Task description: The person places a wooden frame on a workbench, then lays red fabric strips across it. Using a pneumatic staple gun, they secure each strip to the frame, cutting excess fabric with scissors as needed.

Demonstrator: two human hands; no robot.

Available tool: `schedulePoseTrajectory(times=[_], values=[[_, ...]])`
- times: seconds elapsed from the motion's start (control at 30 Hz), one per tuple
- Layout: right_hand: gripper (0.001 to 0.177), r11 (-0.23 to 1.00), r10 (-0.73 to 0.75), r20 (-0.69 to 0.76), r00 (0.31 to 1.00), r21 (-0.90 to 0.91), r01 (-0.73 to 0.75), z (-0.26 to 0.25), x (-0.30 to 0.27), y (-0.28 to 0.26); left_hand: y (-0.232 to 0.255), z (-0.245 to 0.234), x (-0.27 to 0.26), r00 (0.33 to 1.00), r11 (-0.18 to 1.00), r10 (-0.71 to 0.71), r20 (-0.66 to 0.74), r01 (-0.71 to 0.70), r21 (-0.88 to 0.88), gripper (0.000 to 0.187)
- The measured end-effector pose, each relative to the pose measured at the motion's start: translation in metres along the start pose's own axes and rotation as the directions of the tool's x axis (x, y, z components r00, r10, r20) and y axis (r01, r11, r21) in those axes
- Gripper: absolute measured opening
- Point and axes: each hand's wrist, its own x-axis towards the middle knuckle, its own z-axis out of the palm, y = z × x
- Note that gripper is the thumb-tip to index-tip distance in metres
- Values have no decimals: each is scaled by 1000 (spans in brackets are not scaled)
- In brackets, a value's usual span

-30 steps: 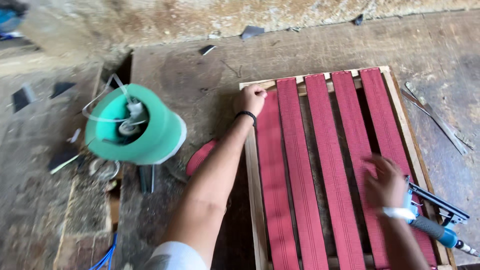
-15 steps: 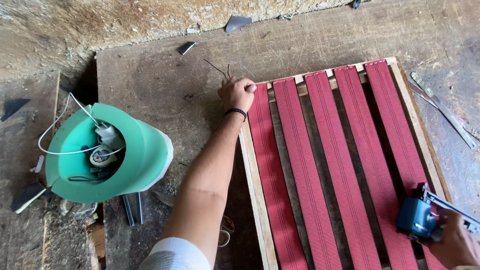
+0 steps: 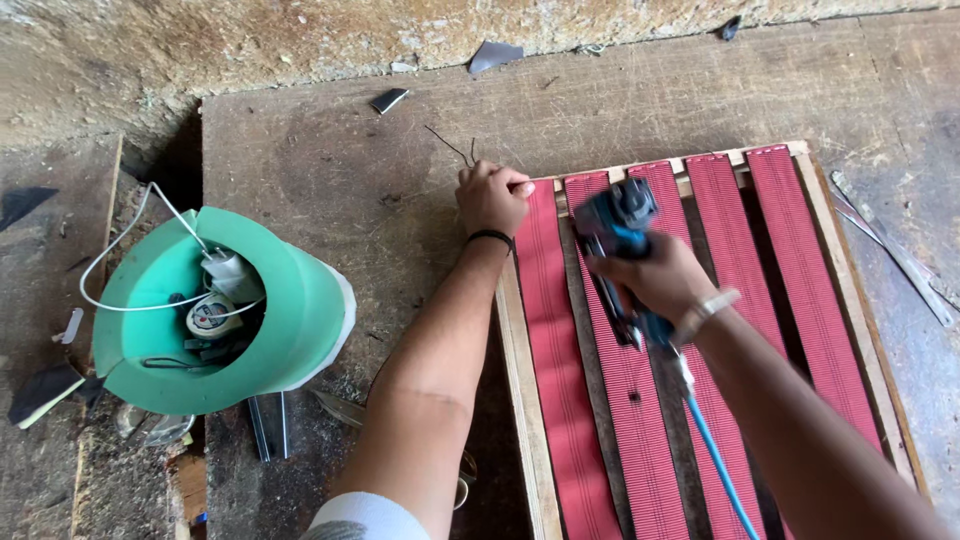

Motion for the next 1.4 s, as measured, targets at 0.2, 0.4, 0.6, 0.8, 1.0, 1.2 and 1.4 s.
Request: schedulePoseTrajectory(times=[0.2, 0.4, 0.6, 0.8, 1.0, 1.2, 1.4], values=[[13, 971, -18, -95, 995, 236, 41, 22, 53, -42, 8, -7, 2, 986, 992, -125, 112, 121, 41, 2], [12, 955, 37, -74, 997, 295, -14, 27, 72, -43, 9, -4, 3, 978, 993, -120, 169, 115, 37, 10], [12, 972, 88, -63, 994, 224, -72, 29, 76, -50, 6, -1, 4, 970, 990, -139, 199, 136, 30, 12], [11, 981, 48, -71, 996, 192, -33, 32, 74, -56, -4, 9, 6, 982, 979, -143, 123, 159, -129, 18], [15, 991, 55, -70, 996, 129, -46, 41, 73, -57, -17, 22, 4, 984, 961, -169, 50, 175, -215, 25], [19, 997, 33, -60, 998, 71, -29, 51, 75, -62, -18, 17, 1, 955, 917, -284, -79, 247, -315, 21], [19, 990, 34, -11, 999, 139, -32, 53, 76, -67, -5, 7, 1, 924, 869, -367, -105, 300, -392, 19]])
